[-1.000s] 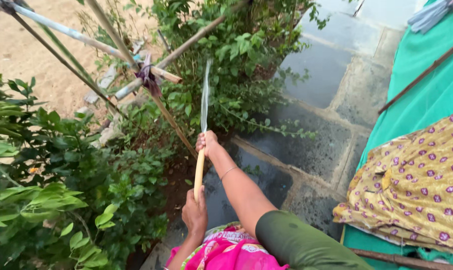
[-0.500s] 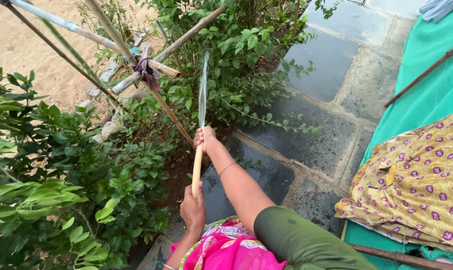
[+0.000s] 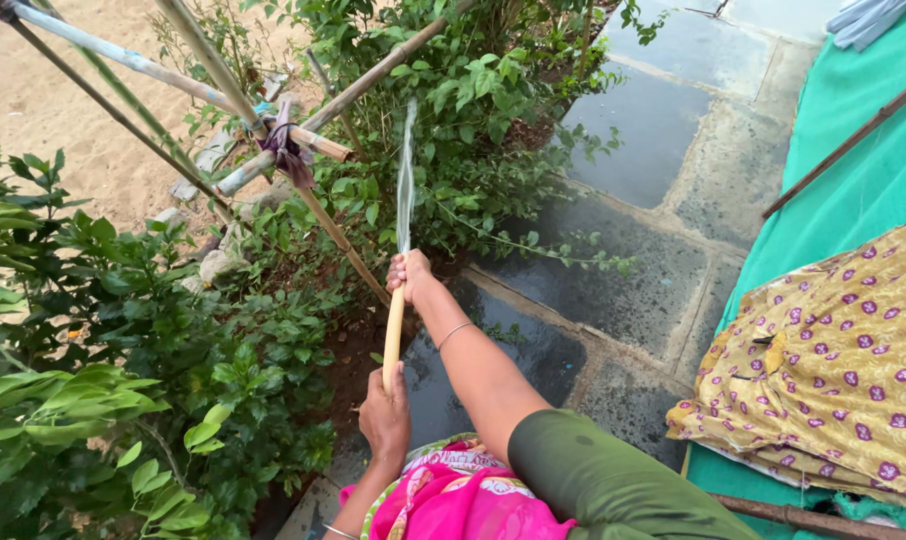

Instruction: The person waters plants using a hose, moving the stream across different parts of the greenery and the soil.

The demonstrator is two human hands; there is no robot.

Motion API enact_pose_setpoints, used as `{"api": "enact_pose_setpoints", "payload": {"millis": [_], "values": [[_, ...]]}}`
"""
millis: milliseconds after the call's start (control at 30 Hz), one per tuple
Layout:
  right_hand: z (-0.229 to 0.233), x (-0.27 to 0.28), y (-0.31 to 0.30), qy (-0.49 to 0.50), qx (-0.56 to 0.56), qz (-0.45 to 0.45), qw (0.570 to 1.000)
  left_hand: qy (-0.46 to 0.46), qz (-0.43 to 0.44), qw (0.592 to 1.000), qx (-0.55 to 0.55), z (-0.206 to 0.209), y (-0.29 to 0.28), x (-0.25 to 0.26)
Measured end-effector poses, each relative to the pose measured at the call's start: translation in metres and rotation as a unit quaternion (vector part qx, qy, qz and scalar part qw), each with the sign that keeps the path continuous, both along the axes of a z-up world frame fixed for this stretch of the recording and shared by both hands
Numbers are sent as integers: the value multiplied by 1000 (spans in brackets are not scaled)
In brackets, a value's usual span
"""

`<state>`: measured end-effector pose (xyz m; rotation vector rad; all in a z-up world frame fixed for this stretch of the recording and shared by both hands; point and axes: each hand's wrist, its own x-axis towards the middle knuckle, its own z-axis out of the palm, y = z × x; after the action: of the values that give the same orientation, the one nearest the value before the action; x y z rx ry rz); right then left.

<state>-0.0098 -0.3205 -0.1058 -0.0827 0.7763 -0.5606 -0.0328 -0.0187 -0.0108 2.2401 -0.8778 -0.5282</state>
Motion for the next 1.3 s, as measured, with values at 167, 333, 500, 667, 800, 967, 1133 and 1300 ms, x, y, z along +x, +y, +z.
{"api": "enact_pose_setpoints", "payload": {"millis": [167,333,500,667,800,967,1133,1300], "values": [[5,-7,-1,9,-2,-4,1000,-5,-3,1000,8,-1,-2,-4],[10,-12,0,9,4,-2,1000,-2,-4,1000,1,-2,-5,-8],[0,-14,-6,3,-10,6,1000,-12,-7,1000,-2,-11,-5,-10],[2,-20,-7,6,6,3,1000,-9,1,1000,23,-14,-13,-16],[1,-27,-10,-8,16,5,1000,7,2,999,32,-15,-13,-21],[3,-31,-11,-16,7,17,1000,3,3,999,40,-23,-15,-23],[9,-34,-10,-3,20,9,1000,18,19,998,57,-25,-21,-25],[0,-30,-13,-9,10,3,1000,2,12,999,46,-22,-20,-28]]}}
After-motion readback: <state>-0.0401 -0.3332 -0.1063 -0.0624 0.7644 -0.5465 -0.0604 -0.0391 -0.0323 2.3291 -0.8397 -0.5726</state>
